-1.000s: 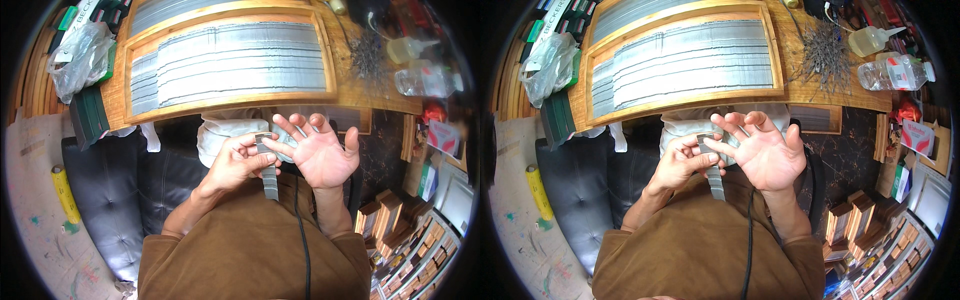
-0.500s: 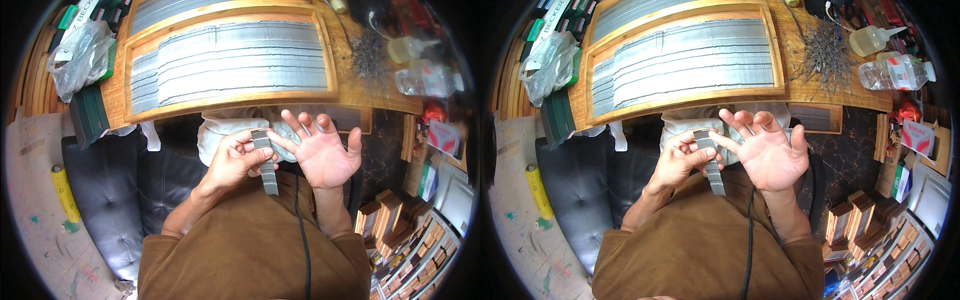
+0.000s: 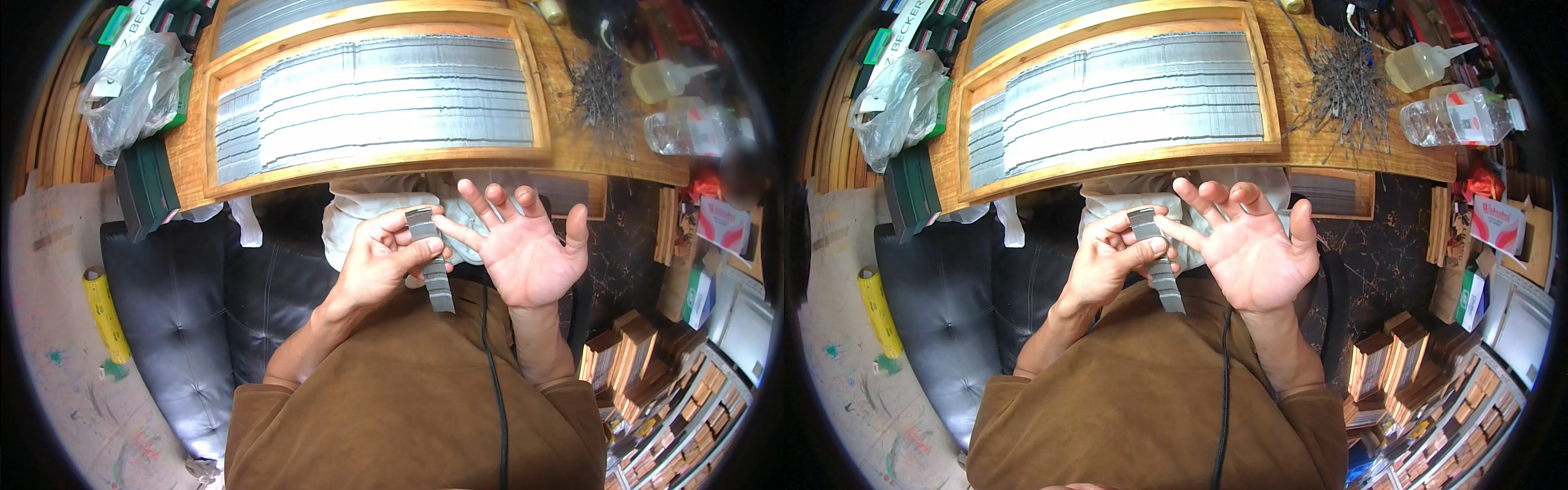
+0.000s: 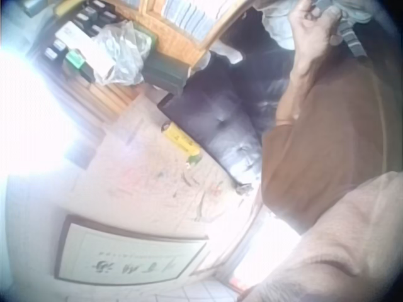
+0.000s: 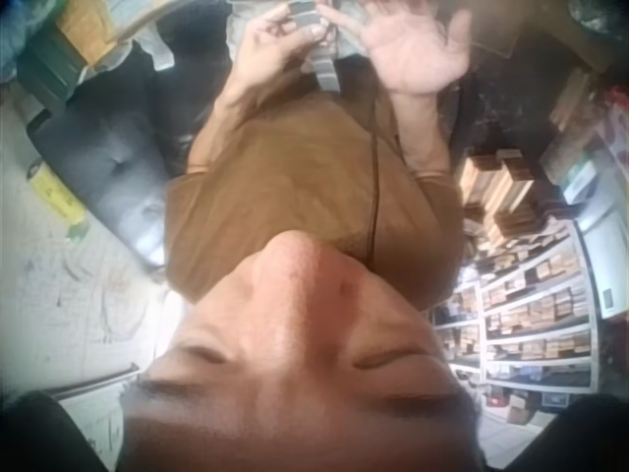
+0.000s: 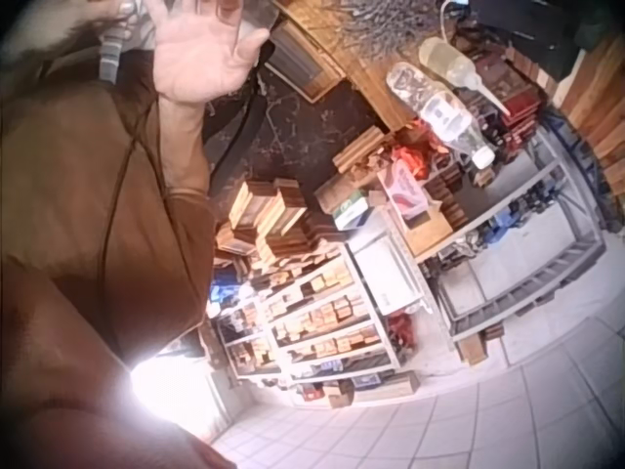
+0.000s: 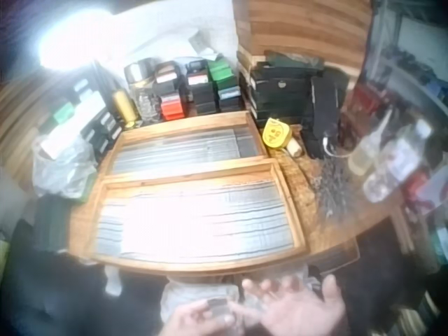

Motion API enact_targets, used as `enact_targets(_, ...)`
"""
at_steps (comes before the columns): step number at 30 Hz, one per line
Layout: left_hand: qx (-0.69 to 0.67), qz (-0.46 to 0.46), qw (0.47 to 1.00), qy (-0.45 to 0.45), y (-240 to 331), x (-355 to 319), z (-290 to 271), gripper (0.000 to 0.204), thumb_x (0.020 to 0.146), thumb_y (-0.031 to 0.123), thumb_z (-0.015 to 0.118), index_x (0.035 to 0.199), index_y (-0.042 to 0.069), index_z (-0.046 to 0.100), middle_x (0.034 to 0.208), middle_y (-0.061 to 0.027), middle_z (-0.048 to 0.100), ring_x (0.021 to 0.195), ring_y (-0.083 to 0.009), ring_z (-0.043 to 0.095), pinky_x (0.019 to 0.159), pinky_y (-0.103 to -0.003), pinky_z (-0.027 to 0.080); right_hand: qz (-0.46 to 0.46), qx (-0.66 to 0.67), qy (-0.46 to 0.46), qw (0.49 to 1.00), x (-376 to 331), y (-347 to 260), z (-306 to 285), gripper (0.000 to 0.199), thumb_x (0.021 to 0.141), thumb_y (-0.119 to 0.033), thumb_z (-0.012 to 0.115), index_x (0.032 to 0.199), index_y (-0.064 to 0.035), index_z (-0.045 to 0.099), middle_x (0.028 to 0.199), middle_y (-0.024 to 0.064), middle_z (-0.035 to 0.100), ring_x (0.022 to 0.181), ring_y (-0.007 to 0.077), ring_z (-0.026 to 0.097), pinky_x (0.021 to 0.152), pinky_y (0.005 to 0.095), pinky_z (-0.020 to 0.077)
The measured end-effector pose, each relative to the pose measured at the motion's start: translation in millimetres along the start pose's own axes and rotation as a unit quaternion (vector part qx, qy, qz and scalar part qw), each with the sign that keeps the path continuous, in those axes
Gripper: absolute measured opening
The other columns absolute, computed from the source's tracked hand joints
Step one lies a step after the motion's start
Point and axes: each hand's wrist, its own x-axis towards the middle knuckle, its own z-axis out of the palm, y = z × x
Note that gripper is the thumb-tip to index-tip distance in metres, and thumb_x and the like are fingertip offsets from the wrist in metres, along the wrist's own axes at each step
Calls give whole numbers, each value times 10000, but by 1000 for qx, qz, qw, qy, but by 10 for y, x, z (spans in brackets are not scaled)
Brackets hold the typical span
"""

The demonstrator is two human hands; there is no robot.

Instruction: The person repeatedly picks up small metal strips from a wooden tray and interlocks them by hand into a single chain. The person occasionally wipes the strips with a white cloth and places the assembled chain back into the tray.

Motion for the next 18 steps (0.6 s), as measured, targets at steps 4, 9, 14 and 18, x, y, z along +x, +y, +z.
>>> enact_targets(4, 11, -13, 1000, -17, -34, 2, -5, 403, 980, 88, 736, 1356, 8, 613, 970, -100, 774, 825, -185, 769, 581, -228, 539, -41, -31, 8, 999, 5, 31, -41, 598, 1016, -602, 509, 1275, -81, 644, 1430, 167, 573, 1521, 415, 304, 1220, 755, 46)
enact_targets(9, -65, -24, 998, 2, -41, 88, -180, 380, 966, 78, 742, 1321, 2, 628, 998, -141, 774, 837, -234, 780, 622, -274, 620, -2, -497, 93, 863, -129, 31, 165, 321, 926, -190, 774, 1163, -41, 616, 1294, 127, 606, 1333, 320, 544, 1166, 524, 440)
enact_targets(14, -137, -55, 988, 33, -135, 311, -423, 297, 991, 104, 714, 1260, 3, 640, 1033, -154, 756, 921, -281, 778, 687, -308, 667, 230, -604, 32, 763, -359, 174, 79, 172, 889, -37, 791, 1035, 9, 712, 988, 113, 728, 888, 184, 741, 758, 302, 605)
enact_targets(18, -143, -82, 986, 12, -183, 357, -368, 294, 997, 109, 712, 1261, 5, 632, 1077, -148, 750, 951, -262, 773, 664, -250, 655, 163, -656, 52, 735, -383, 294, 40, 114, 913, -24, 751, 1018, 19, 765, 920, 139, 780, 807, 179, 763, 714, 289, 604)
